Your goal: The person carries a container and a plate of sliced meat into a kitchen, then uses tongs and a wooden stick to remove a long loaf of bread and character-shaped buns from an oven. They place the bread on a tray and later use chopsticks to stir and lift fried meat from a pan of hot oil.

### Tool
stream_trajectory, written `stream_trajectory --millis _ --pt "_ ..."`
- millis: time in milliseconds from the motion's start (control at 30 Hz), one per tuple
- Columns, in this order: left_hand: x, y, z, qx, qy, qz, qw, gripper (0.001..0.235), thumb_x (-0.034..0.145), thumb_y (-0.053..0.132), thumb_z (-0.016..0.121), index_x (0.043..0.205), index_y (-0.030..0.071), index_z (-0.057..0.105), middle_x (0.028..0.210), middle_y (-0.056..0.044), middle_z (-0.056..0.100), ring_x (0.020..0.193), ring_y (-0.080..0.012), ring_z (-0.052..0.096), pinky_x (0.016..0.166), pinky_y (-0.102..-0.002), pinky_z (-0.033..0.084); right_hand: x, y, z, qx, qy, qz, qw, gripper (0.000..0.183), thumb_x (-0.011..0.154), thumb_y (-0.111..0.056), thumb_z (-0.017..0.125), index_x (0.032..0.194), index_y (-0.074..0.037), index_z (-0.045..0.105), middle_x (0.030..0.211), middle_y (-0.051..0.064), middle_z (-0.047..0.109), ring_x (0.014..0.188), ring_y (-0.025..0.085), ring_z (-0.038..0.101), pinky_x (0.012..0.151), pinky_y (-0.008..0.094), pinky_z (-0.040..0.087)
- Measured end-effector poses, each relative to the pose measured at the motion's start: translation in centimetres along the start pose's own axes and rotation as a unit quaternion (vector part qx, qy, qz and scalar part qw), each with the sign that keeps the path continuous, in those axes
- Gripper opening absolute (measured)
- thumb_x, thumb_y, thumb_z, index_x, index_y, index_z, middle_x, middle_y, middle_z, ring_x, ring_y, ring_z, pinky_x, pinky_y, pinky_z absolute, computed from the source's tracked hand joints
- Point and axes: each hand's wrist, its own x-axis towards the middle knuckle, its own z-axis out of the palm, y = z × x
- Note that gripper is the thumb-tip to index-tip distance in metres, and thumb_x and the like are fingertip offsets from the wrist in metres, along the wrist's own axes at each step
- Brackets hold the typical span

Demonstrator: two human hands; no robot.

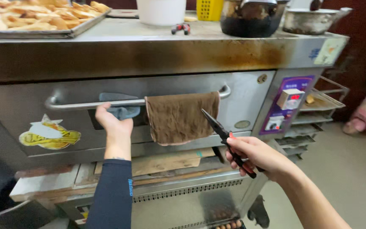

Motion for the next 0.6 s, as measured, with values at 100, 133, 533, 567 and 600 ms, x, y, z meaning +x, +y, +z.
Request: stream_trajectory --millis 100,133,533,567,600 --pt "0.5 1.0 1.4 -0.013 -0.023 -0.01 1.0 0.044 0.067 0.025 0.056 0.107 0.008 0.065 0.115 -0.013 0.069 0.109 -0.0349 0.065 0.102 -0.059 0.05 -1.7 0.3 0.1 0.015 0.027 -0.006 0.999 0.042 0.096 -0.047 0.055 0.085 -0.007 0.063 0.079 0.001 0.066 0.067 0.011 0.063 0.051 0.03 0.051" --pt "0.4 0.8 1.5 -0.016 -0.039 -0.012 0.999 0.044 0.066 0.024 0.057 0.106 0.008 0.065 0.116 -0.013 0.068 0.11 -0.0349 0.064 0.103 -0.059 0.05 -2.4 0.5 0.4 0.021 0.034 -0.007 0.999 0.042 0.096 -0.046 0.055 0.085 -0.007 0.062 0.079 0.001 0.067 0.067 0.011 0.064 0.052 0.03 0.052" --pt "-6.9 2.0 -1.6 -0.014 -0.144 -0.065 0.987 0.044 0.072 0.02 0.055 0.112 0.004 0.064 0.117 -0.016 0.067 0.114 -0.0364 0.065 0.108 -0.058 0.051 -7.3 0.8 7.1 0.011 0.037 -0.01 0.999 0.039 0.097 -0.045 0.053 0.087 -0.008 0.063 0.081 0.001 0.066 0.067 0.01 0.062 0.05 0.029 0.05" --pt "-8.1 2.0 -2.4 -0.009 -0.151 -0.06 0.987 0.044 0.073 0.021 0.055 0.112 0.003 0.063 0.117 -0.017 0.067 0.114 -0.0367 0.065 0.107 -0.059 0.051 -7.5 0.6 7.3 0.015 0.031 -0.016 0.999 0.039 0.097 -0.044 0.054 0.086 -0.008 0.062 0.081 0.002 0.066 0.066 0.011 0.062 0.05 0.029 0.05" --pt "-9.3 1.9 -3.6 -0.002 -0.142 -0.05 0.989 0.043 0.074 0.022 0.054 0.112 0.003 0.063 0.116 -0.017 0.067 0.113 -0.0364 0.064 0.107 -0.059 0.051 -7.7 0.6 7.6 0.02 0.023 -0.018 0.999 0.04 0.098 -0.044 0.054 0.085 -0.007 0.061 0.081 0.003 0.066 0.066 0.011 0.062 0.05 0.029 0.05"
